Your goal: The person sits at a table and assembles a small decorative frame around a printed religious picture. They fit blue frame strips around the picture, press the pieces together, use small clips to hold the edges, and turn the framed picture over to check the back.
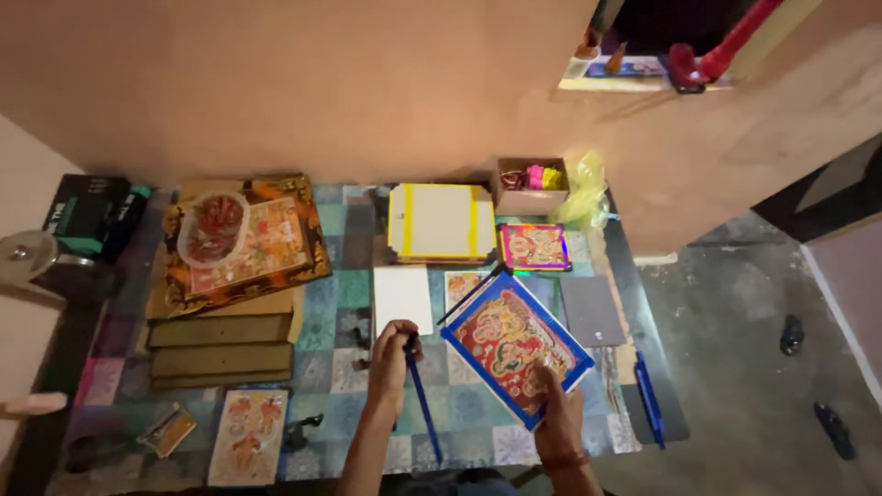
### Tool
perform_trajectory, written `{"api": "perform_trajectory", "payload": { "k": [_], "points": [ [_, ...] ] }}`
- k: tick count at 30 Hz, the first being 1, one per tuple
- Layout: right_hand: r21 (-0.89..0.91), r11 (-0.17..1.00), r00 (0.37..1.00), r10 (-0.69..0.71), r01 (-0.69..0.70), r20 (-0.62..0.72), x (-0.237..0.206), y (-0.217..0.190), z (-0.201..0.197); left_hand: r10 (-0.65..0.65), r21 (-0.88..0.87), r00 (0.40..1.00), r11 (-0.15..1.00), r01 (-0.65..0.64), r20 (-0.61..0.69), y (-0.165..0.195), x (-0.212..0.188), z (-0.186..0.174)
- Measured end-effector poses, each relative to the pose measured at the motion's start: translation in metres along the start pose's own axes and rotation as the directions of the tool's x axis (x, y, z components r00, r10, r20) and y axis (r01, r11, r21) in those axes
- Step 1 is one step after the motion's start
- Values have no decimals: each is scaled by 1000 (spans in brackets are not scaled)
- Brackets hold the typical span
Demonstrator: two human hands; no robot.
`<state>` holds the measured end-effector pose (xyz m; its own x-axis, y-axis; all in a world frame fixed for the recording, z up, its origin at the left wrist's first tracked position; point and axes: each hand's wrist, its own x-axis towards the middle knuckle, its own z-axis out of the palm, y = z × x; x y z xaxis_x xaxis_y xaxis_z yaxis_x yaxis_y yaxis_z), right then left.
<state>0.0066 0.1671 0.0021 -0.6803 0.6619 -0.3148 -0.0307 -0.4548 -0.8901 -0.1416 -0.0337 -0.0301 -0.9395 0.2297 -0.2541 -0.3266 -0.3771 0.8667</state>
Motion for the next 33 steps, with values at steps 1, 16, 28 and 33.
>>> {"api": "perform_trajectory", "payload": {
  "k": [1,16,28,33],
  "points": [
    [-9,1000,1000,-11,11,13,1,-4,-7,-62,-96,998,993,65,29,-4,-1,7],
    [-131,989,987,80,-62,139,-5,-65,-64,85,518,876,777,-357,475,78,10,106],
    [-188,975,977,146,-115,156,-22,-70,-79,168,561,840,675,-479,515,100,-26,99],
    [-211,967,980,166,-140,113,-27,-79,-69,190,561,845,673,-483,500,99,-31,97]
  ]
}}
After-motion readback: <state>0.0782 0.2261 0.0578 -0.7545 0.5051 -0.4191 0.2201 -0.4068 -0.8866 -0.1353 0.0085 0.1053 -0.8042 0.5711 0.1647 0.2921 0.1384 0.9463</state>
